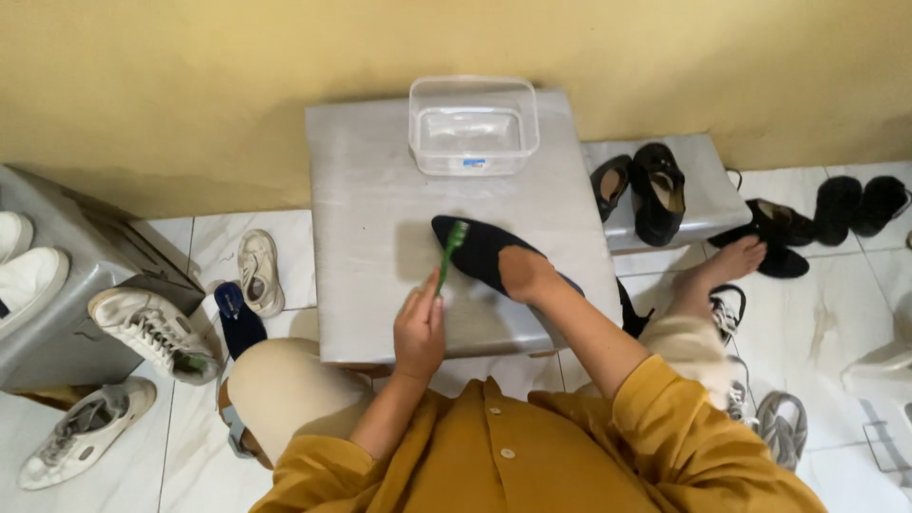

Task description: The person scrubs a dark blue high-heeled shoe with a green toothbrush, repeatedly dipping the brush into a container of water. The person holds the shoe steady with one hand while scrubbing the upper surface and heel area.

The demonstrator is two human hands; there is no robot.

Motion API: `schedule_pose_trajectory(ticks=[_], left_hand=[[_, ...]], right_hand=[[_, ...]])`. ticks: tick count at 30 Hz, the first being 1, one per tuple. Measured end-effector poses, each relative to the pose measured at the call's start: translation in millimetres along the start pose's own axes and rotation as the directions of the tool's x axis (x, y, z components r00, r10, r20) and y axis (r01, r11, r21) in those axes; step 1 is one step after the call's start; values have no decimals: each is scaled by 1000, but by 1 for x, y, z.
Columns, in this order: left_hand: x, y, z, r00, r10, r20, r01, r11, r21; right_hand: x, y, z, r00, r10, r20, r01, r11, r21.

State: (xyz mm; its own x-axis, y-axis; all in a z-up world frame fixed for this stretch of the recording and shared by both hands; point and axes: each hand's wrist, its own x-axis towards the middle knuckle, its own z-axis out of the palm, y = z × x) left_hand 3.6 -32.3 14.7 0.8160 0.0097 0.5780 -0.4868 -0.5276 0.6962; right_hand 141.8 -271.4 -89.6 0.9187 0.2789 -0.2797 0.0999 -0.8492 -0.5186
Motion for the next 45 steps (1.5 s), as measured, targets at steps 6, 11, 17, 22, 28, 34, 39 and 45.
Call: schedule_pose_trajectory(ticks=[6, 11, 17, 22, 28, 34, 39, 45], left_hand=[[-5, 19, 2, 986, -125, 107, 122, 992, 36], [-21, 22, -1, 966, -66, 252, 85, 994, -64], [12, -4, -19, 890, -409, 204, 413, 911, 25], [2, 17, -12, 890, -366, 274, 401, 912, -83], [-3, 31, -28, 883, -344, 318, 402, 906, -137], [20, 33, -42, 860, -478, 180, 504, 851, -146], [9, 30, -22, 918, -283, 277, 342, 918, -199], [-12, -6, 3, 989, -34, 141, 55, 987, -152]], right_hand=[[-30, -17, -7, 998, -50, 40, 56, 983, -177], [-18, -23, -7, 977, 202, 65, -207, 976, 73], [-17, -10, -10, 991, -4, 132, -2, 999, 48], [-25, -24, -21, 985, -126, 116, 157, 937, -312], [-39, -40, -33, 998, -36, 58, 45, 987, -157], [-17, -11, -6, 981, -176, 78, 189, 955, -230], [-34, -57, -36, 997, -66, 31, 72, 961, -268], [-7, 17, 16, 896, -440, 54, 396, 739, -544]])
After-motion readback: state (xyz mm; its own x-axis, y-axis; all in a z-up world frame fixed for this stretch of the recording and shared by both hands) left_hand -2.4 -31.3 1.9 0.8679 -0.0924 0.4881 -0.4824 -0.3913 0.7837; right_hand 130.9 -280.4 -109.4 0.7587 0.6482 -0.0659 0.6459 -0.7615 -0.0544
